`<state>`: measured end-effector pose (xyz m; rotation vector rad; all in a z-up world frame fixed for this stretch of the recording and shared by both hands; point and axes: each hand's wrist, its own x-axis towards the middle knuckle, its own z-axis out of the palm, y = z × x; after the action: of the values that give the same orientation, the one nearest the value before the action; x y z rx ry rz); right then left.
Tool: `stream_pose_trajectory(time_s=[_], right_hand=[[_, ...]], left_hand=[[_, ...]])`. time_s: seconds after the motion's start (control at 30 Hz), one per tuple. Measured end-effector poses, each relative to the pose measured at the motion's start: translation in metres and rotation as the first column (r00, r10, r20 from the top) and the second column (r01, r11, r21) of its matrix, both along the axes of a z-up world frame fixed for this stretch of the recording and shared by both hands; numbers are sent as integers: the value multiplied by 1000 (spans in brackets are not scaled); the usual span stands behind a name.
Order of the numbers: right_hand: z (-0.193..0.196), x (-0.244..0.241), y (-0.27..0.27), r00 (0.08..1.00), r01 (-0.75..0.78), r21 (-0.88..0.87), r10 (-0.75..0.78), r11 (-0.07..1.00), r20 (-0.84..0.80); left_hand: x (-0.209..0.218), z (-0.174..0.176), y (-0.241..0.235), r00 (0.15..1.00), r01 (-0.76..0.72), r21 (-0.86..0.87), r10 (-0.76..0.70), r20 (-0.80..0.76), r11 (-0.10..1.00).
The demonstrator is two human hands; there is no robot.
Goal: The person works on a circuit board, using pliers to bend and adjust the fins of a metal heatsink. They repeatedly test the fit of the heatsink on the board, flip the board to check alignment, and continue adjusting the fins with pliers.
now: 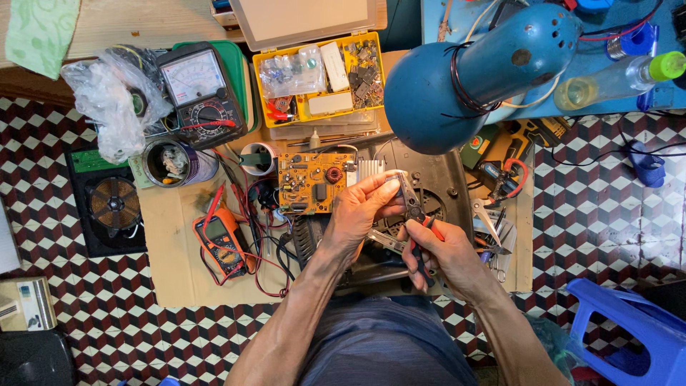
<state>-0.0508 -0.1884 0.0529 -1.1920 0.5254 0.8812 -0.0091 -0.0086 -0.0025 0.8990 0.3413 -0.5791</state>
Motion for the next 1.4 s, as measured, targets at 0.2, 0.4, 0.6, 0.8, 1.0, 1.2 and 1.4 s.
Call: stream_pose_trajectory(time_s=[0.2, 0.4, 0.6, 0.8, 1.0, 1.2, 1.4], right_hand=[[0, -2, 1, 1000, -2, -30, 2, 1000, 28], [-4, -4, 1, 999, 10, -16, -9, 1000, 46], [-1, -2, 3, 999, -17, -20, 18, 1000, 44], [9, 3, 4, 996, -55, -74, 60, 996, 66], [8, 2, 3, 998, -38, -50, 41, 998, 57], [2, -3, 3, 998, 0, -48, 3, 999, 65], [-1, -5, 4, 996, 20, -53, -16, 998, 82]], left_hand=[[0, -3, 1, 1000, 7, -33, -7, -10, 999], [-1, -3, 2, 1000, -5, -61, 4, -18, 998], [-1, 2, 4, 1000, -5, -40, 4, -22, 999], [-3, 10, 2, 999, -21, -30, 19, -51, 999], [-4, 10, 0, 997, -43, -50, 39, -73, 998], [-4, 9, -2, 997, -57, -59, 54, -53, 997], [-4, 12, -5, 996, -69, -37, 67, -63, 997]])
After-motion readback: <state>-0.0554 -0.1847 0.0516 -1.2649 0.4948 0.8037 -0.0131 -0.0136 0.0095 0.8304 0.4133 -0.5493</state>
